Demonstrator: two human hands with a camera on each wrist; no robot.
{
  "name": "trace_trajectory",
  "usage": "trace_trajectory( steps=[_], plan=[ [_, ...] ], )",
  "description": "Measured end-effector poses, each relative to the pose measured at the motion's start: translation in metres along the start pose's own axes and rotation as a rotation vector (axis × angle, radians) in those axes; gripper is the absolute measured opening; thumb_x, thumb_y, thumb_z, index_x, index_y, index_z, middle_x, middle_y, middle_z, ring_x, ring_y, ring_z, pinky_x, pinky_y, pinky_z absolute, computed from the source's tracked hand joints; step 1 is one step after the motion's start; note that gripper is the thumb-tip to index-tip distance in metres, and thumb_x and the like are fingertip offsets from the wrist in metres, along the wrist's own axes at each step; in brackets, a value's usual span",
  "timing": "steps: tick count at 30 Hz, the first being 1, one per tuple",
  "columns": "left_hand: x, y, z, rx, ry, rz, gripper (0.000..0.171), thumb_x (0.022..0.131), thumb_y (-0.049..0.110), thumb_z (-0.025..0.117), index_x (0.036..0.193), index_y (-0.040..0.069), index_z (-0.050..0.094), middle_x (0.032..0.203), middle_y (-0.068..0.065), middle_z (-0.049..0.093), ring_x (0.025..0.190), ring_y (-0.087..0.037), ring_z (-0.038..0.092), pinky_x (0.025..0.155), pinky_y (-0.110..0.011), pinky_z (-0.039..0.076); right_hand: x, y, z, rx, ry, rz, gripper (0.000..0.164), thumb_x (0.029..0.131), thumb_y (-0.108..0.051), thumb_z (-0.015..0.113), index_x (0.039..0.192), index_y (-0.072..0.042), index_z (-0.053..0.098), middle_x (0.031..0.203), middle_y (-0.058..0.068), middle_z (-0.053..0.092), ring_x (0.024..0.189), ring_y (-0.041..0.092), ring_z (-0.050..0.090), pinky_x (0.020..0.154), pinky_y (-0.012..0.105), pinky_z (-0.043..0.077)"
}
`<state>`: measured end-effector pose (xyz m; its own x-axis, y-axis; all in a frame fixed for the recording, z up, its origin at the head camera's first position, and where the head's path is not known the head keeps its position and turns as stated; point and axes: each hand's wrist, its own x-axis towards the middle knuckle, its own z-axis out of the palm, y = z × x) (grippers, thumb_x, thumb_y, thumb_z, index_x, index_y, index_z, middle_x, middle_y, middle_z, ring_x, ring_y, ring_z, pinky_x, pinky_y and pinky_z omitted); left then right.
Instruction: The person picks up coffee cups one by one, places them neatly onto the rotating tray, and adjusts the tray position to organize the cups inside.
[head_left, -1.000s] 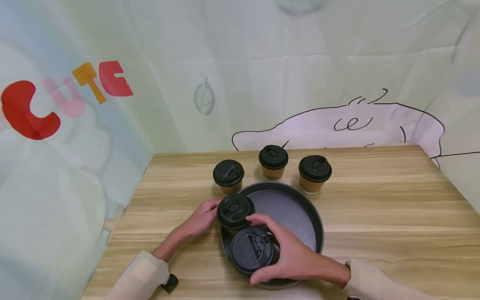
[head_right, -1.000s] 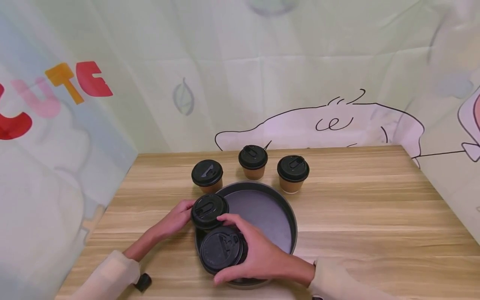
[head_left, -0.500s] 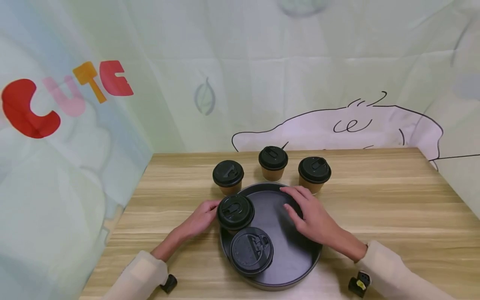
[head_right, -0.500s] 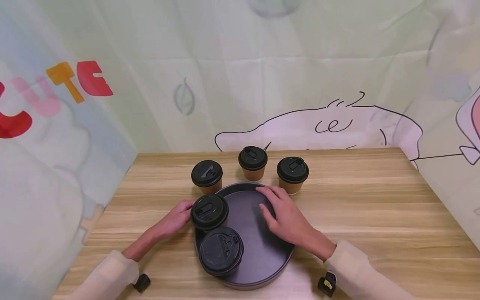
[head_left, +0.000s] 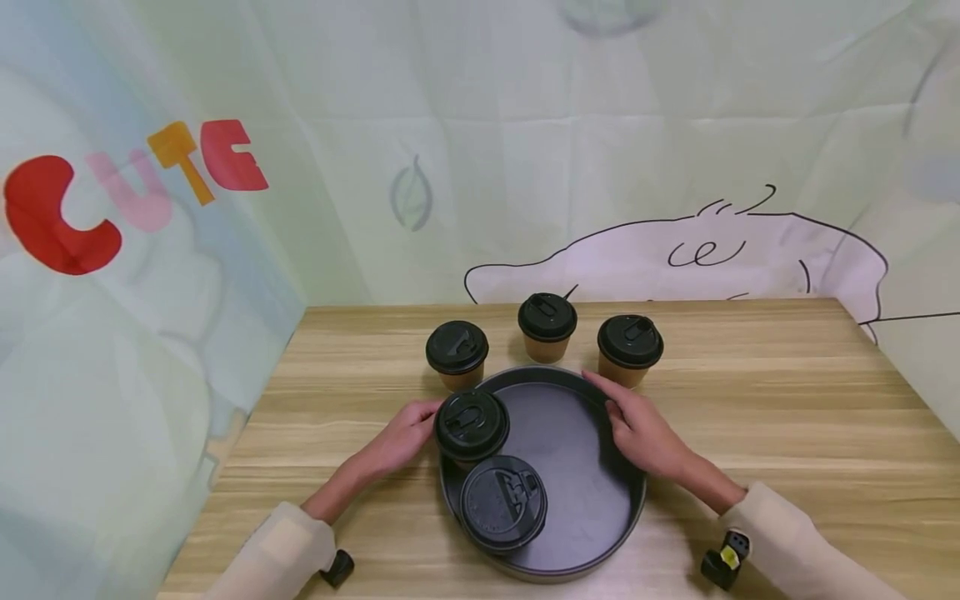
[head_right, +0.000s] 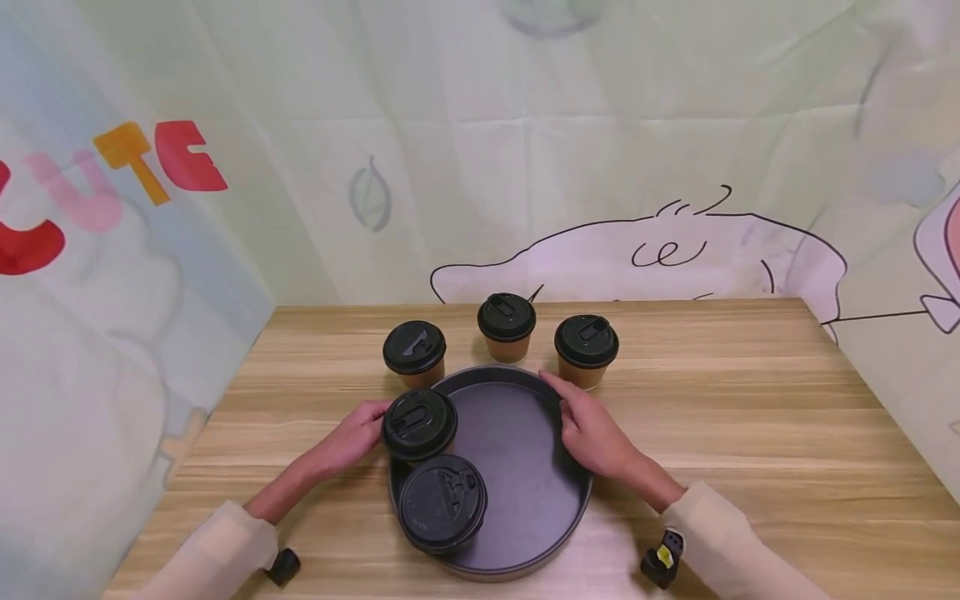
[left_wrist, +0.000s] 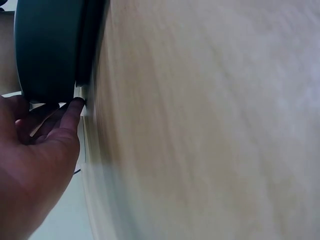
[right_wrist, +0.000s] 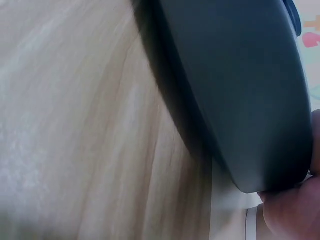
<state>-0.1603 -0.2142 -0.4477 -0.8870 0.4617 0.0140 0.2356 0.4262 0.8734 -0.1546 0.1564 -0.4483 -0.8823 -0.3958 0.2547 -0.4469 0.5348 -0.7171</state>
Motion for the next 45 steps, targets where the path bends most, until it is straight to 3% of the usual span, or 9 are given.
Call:
trace_trajectory(
  steps=[2,7,12,15,18,23,31,38,45],
  plan=[
    [0.0,0.001,0.0,-0.013,0.0,-0.003,0.033,0.111,0.013,0.045,0.126,-0.002,0.07,0.112,-0.005,0.069,0.103,-0.01,0.056,0.096,-0.023,0.044,-0.001,0.001,-0.001,0.009,-0.004,0.002,0.059,0.096,0.016,0.043,0.152,-0.001,0.049,0.072,-0.004,0.041,0.063,0.008,0.038,0.077,0.032,0.04],
    [0.002,-0.005,0.0,-0.044,-0.002,0.019,0.036,0.111,0.02,0.045,0.125,-0.001,0.071,0.103,-0.003,0.066,0.1,-0.014,0.055,0.091,-0.025,0.044,-0.005,0.001,-0.003,0.01,0.011,-0.005,0.058,0.097,0.015,0.043,0.153,-0.001,0.049,0.1,0.01,0.063,0.065,0.007,0.04,0.079,0.033,0.041],
    [0.013,-0.051,0.001,-0.063,0.0,0.022,0.036,0.112,0.034,0.046,0.116,0.013,0.075,0.085,0.004,0.056,0.091,-0.015,0.055,0.079,-0.029,0.041,-0.012,0.001,-0.005,-0.002,0.014,0.013,0.056,0.099,0.014,0.044,0.153,0.0,0.047,0.101,0.011,0.063,0.071,0.011,0.046,0.08,0.034,0.041],
    [0.017,-0.066,0.002,-0.077,0.009,0.034,0.035,0.111,0.038,0.047,0.113,0.017,0.075,0.084,0.006,0.056,0.089,-0.013,0.055,0.076,-0.028,0.041,-0.015,0.001,-0.004,-0.003,0.023,0.012,0.056,0.099,0.014,0.045,0.153,0.001,0.046,0.121,0.014,0.065,0.086,0.02,0.054,0.083,0.034,0.042],
    [0.01,-0.042,0.002,-0.073,0.017,0.031,0.036,0.111,0.03,0.047,0.112,0.007,0.074,0.087,0.002,0.058,0.088,-0.015,0.055,0.077,-0.029,0.043,-0.017,0.001,-0.002,0.001,0.024,0.008,0.055,0.099,0.014,0.044,0.153,0.002,0.046,0.138,0.016,0.061,0.1,0.027,0.056,0.085,0.034,0.042],
    [0.001,0.0,0.001,-0.045,0.011,-0.042,0.033,0.112,0.015,0.043,0.112,-0.004,0.071,0.089,0.001,0.057,0.089,-0.015,0.053,0.08,-0.026,0.042,-0.021,0.001,-0.002,-0.003,0.034,0.004,0.056,0.099,0.014,0.045,0.153,0.001,0.046,0.143,0.017,0.059,0.105,0.028,0.056,0.087,0.032,0.043],
    [0.001,-0.003,0.0,-0.079,-0.01,-0.008,0.038,0.113,0.024,0.044,0.116,0.0,0.073,0.101,-0.001,0.065,0.096,-0.013,0.056,0.088,-0.022,0.045,-0.029,0.0,-0.002,-0.012,0.069,-0.003,0.056,0.098,0.014,0.047,0.153,0.002,0.046,0.147,0.019,0.056,0.115,0.027,0.056,0.098,0.021,0.042],
    [0.0,-0.005,0.0,-0.097,-0.025,0.026,0.039,0.112,0.028,0.045,0.12,0.001,0.072,0.104,-0.002,0.066,0.1,-0.013,0.056,0.09,-0.022,0.045,-0.037,-0.004,-0.003,0.007,0.091,-0.006,0.056,0.098,0.014,0.049,0.153,0.004,0.045,0.151,0.022,0.051,0.133,0.033,0.05,0.105,0.007,0.026],
    [0.002,-0.007,0.0,-0.08,-0.026,0.067,0.038,0.112,0.028,0.044,0.121,0.003,0.072,0.108,-0.001,0.066,0.103,-0.009,0.055,0.092,-0.021,0.044,-0.044,-0.004,-0.004,0.039,0.101,-0.02,0.056,0.099,0.012,0.052,0.153,0.004,0.045,0.151,0.023,0.051,0.137,0.038,0.047,0.107,0.008,0.026]
  ],
)
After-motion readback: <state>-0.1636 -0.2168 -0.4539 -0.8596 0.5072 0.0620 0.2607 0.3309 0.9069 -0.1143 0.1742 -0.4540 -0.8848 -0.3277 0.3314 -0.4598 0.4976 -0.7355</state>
